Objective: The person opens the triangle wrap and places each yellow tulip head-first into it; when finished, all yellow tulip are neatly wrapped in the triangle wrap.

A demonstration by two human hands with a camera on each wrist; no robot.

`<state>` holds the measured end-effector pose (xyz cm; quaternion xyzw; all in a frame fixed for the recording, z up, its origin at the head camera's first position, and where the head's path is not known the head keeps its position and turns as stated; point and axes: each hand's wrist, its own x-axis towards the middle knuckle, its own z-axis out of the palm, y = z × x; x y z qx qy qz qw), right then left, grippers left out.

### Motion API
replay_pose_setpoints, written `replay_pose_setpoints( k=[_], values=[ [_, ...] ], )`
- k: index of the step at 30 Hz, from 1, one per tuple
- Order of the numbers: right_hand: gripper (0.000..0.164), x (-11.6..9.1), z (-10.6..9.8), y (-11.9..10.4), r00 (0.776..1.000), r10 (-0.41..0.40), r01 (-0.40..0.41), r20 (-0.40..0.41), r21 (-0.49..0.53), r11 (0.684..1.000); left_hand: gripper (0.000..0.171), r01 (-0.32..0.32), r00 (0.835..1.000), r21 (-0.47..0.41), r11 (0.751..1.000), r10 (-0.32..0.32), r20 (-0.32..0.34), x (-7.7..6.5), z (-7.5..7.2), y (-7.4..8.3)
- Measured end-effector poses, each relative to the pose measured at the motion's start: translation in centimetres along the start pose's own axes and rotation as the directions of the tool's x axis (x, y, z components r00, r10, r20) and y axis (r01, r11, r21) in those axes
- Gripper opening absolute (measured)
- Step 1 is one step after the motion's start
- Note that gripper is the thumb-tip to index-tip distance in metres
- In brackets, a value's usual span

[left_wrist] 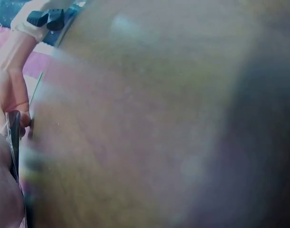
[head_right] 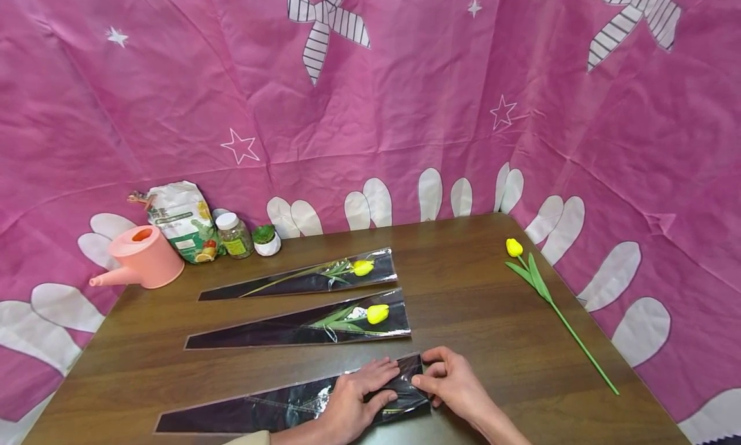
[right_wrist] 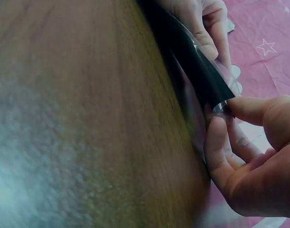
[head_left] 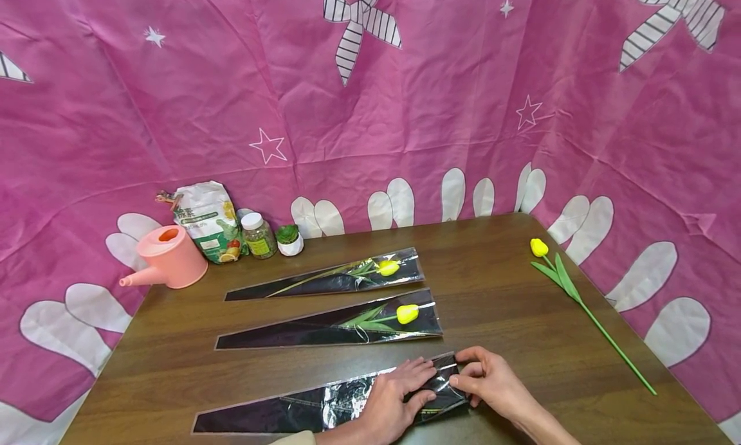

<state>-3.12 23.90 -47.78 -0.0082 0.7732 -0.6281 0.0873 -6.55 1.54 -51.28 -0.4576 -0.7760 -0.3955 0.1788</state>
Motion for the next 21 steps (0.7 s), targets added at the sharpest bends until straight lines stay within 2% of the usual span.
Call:
replay_pose_setpoints(
  k=[12,18,21],
  values=[
    [0.045,-0.1,-0.34,-0.1,0.999,0.022,-0.024,0.032,0.046,0.999,0.032,-0.058,0.991,-0.094,0.994,0.046,-0.127,0.22,-0.18,0.0],
    [0.047,0.09,-0.24,-0.39,0.998,0.057,-0.057,0.001,-0.012,0.998,0.03,-0.112,0.979,-0.08,0.99,0.096,-0.181,0.49,-0.54,0.12],
    [0.046,0.27,-0.21,-0.52,0.999,0.046,-0.046,0.001,-0.048,0.998,0.032,-0.081,0.983,-0.108,0.991,0.062,-0.17,0.47,-0.54,0.13]
  ],
)
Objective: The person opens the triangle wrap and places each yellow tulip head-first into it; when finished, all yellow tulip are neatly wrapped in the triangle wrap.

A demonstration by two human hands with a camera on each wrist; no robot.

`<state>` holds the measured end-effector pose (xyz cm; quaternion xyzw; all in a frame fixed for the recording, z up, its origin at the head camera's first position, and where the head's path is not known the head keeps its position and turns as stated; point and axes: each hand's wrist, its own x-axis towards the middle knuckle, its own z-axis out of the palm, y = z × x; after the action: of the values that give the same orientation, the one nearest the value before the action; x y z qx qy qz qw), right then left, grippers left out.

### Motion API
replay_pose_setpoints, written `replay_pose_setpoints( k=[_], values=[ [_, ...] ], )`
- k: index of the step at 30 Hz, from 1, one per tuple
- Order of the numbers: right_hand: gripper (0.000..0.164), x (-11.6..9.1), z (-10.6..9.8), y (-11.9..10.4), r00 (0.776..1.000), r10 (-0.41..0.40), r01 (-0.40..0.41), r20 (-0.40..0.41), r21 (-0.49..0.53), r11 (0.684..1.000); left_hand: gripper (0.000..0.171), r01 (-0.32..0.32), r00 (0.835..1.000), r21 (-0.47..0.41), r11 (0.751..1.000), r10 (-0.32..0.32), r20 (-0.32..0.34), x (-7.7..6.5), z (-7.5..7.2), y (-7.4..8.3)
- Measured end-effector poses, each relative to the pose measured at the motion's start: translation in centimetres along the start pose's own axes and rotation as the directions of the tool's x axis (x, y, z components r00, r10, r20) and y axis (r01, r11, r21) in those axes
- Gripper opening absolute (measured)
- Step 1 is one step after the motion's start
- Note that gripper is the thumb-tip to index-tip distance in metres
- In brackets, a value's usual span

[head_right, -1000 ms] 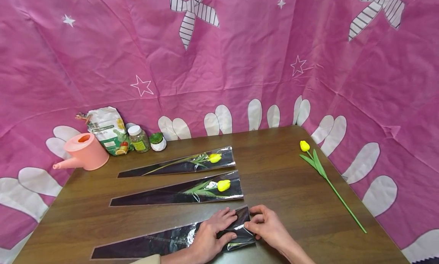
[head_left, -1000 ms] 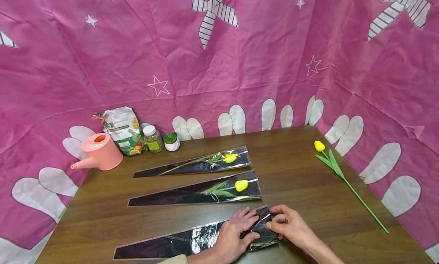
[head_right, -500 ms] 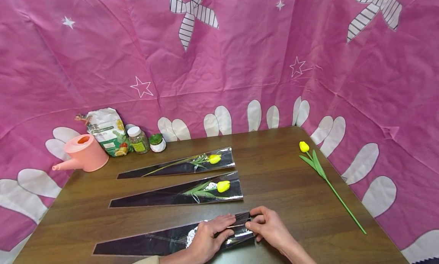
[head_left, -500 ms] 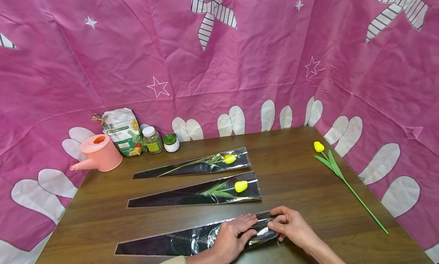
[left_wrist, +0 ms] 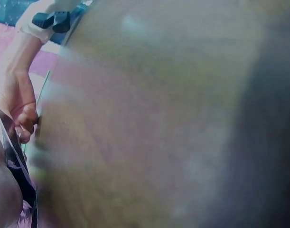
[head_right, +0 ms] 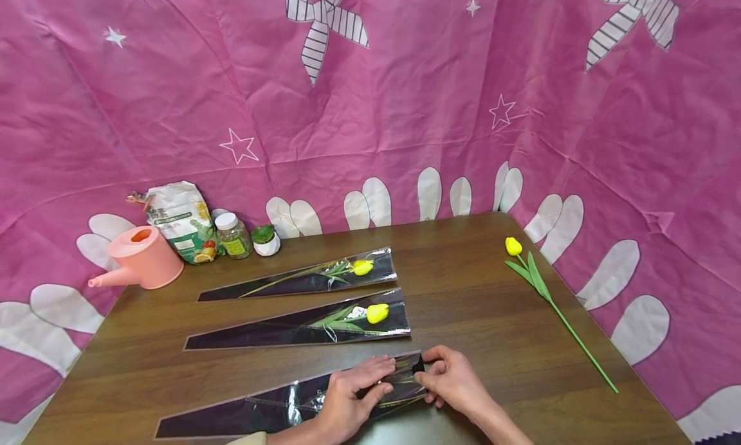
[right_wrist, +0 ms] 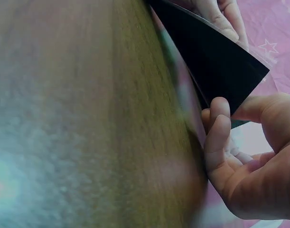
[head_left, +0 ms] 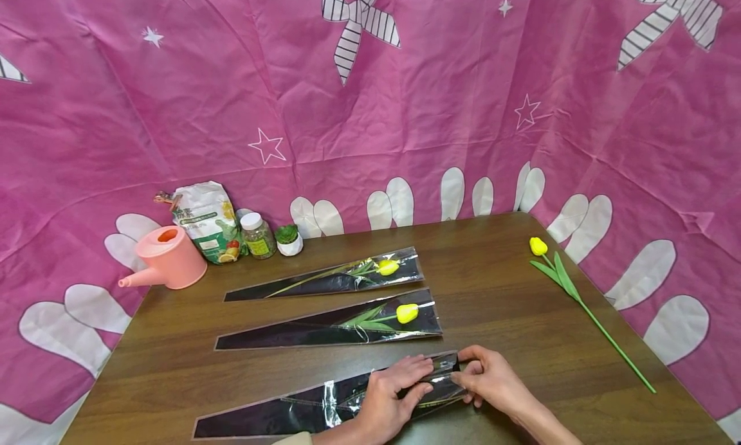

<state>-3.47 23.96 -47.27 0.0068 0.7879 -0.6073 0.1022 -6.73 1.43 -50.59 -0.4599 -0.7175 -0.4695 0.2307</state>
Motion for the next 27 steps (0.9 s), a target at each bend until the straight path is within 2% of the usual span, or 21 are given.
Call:
replay_pose_setpoints(
  k=[5,9,12,14,18,20,24,27],
  values=[
    [0.044,0.2,-0.2,-0.2,0.999,-0.026,0.027,0.043,-0.015,1.0,0.034,0.077,0.997,-0.04,0.996,-0.077,0.021,-0.1,0.2,-0.1],
    [0.044,0.2,-1.0,-0.3,0.998,-0.013,0.012,0.067,0.009,1.0,0.033,0.071,0.997,-0.04,0.997,-0.071,-0.003,-0.1,0.5,-0.3],
    [0.041,0.3,-2.3,-0.6,1.0,-0.004,0.004,0.015,-0.008,1.0,0.032,0.071,0.997,-0.038,0.997,-0.072,-0.024,0.0,0.6,-0.4],
    [0.039,0.4,-3.7,-0.9,0.999,-0.009,0.008,-0.046,-0.031,0.999,0.031,0.083,0.996,-0.04,0.996,-0.084,-0.031,0.0,0.7,-0.4],
    [0.037,0.7,-7.6,-1.5,0.98,-0.082,0.055,-0.183,-0.149,0.987,0.03,0.103,0.994,-0.047,0.994,-0.104,-0.029,0.0,0.7,-0.4],
    [0.036,0.9,-9.8,-1.5,0.957,-0.132,0.062,-0.257,-0.262,0.963,0.03,0.113,0.993,-0.053,0.992,-0.114,-0.026,-0.1,0.7,-0.4],
    [0.037,1.6,-14.5,-1.2,0.901,-0.234,0.012,-0.365,-0.519,0.854,0.029,0.118,0.993,-0.042,0.992,-0.119,-0.025,-0.1,0.6,-0.5],
    [0.038,2.4,-17.8,-0.6,0.871,-0.281,-0.038,-0.403,-0.625,0.78,0.03,0.128,0.991,-0.036,0.991,-0.129,-0.027,0.0,0.6,-0.4]
  ],
)
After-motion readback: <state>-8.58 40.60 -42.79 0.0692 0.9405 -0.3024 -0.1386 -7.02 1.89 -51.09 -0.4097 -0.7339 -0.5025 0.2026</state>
